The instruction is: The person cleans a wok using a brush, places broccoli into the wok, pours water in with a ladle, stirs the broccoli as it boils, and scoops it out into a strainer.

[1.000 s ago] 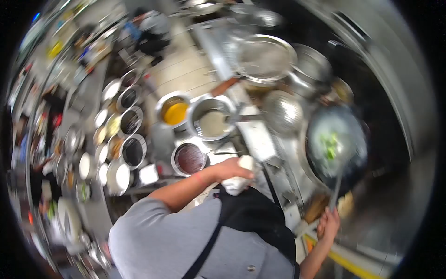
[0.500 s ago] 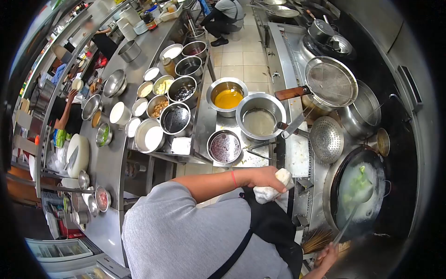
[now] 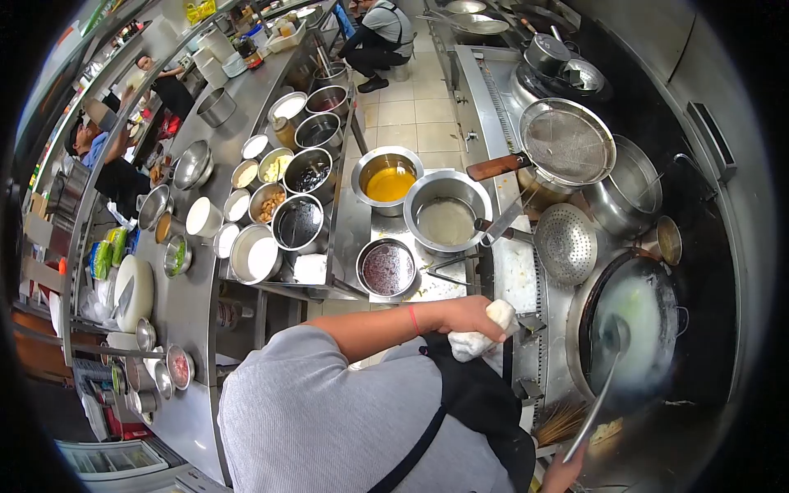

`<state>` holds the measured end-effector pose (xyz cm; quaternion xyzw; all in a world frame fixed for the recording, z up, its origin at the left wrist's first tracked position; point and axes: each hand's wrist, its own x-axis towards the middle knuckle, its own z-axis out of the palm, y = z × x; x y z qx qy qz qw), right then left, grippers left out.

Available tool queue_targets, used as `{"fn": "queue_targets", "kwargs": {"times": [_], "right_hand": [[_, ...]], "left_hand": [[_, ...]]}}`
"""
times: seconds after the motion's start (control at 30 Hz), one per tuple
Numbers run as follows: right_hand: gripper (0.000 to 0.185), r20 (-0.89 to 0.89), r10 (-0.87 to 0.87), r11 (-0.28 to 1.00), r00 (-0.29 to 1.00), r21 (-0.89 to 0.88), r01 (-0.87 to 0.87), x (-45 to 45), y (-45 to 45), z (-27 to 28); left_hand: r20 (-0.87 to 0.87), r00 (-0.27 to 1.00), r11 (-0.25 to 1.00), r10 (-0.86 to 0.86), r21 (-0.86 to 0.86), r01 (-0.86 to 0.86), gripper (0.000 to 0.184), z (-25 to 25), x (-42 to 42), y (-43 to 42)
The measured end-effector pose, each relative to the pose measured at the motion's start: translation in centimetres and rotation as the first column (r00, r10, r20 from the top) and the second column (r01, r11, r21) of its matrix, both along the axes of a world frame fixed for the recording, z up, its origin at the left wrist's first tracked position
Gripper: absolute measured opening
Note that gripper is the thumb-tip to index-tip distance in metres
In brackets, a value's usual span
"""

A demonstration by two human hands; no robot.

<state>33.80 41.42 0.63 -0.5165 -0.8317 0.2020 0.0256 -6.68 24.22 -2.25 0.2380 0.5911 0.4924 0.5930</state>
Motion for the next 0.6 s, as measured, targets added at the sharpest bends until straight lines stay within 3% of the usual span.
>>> {"fn": "queue_targets", "kwargs": {"times": [0.07, 0.13, 0.2, 0.23, 0.27, 0.3, 0.33, 0.37, 0.43, 0.47, 0.5, 0.53, 0.6], "right_hand": [[0.060, 0.029, -0.018, 0.996, 0.999, 0.085, 0.016, 0.0, 3.7, -3.1], [0.060, 0.038, -0.002, 0.989, 0.999, 0.151, -0.004, 0.2, 6.8, -4.2], [0.058, -0.143, -0.098, 0.989, 0.985, 0.098, 0.112, 0.7, 9.0, -5.0], [0.058, -0.144, -0.116, 0.986, 0.983, 0.100, 0.131, 2.0, 10.3, -5.8], [0.055, -0.272, -0.145, 0.976, 0.951, 0.121, 0.183, 3.4, 11.7, -7.2], [0.053, -0.396, -0.163, 0.964, 0.904, 0.131, 0.231, 4.3, 12.8, -9.0], [0.053, -0.398, -0.169, 0.964, 0.902, 0.124, 0.236, 4.5, 14.0, -10.7], [0.042, -0.422, -0.064, 0.930, 0.904, 0.303, 0.207, 3.9, 14.5, -11.4], [0.031, -0.418, 0.041, 0.860, 0.907, 0.476, 0.181, 4.5, 14.9, -12.0], [0.022, -0.558, -0.320, 0.936, 0.766, -0.063, 0.346, 1.6, 12.6, -8.8], [0.015, -0.465, -0.675, 0.719, 0.573, -0.591, 0.367, -0.8, 10.6, -6.8], [0.015, -0.461, -0.676, 0.716, 0.575, -0.594, 0.366, -2.1, 9.6, -6.3], [0.015, -0.442, -0.864, 0.483, 0.240, -0.863, 0.149, -3.6, 7.9, -5.6]], "left_hand": [[0.117, 0.993, 1.000, -0.023, 0.015, 0.021, 0.044, 0.5, 0.3, 0.2], [0.091, 0.995, 0.999, -0.031, 0.032, 0.028, 0.042, -0.1, 0.1, 0.2], [-0.086, 0.996, 1.000, -0.006, 0.007, 0.007, 0.041, -0.4, -0.3, -0.2], [-0.026, 1.000, 1.000, 0.007, 0.015, -0.006, 0.041, -0.2, -0.4, -0.5], [0.031, 0.999, 1.000, 0.019, 0.024, -0.020, 0.041, 0.3, -0.6, -0.9], [0.011, 0.999, 0.999, 0.038, 0.019, -0.038, 0.040, 0.3, -0.7, -1.3], [0.007, 0.999, 0.999, 0.034, 0.012, -0.034, 0.040, 0.1, -0.8, -1.5], [0.019, 0.998, 0.998, 0.055, 0.001, -0.056, 0.039, -0.1, -0.7, -1.7], [0.039, 0.997, 0.997, 0.073, -0.009, -0.072, 0.037, -0.6, -0.3, -1.7], [0.090, 0.995, 0.999, 0.050, 0.012, -0.052, 0.038, -0.9, -0.2, -1.6], [0.139, 0.990, 0.999, 0.028, 0.032, -0.033, 0.038, -1.0, 0.0, -1.7], [0.140, 0.990, 0.999, 0.031, 0.027, -0.035, 0.038, -0.9, 0.1, -1.7], [0.132, 0.991, 1.000, 0.016, 0.009, -0.018, 0.037, -0.3, 0.4, -1.2]]}}
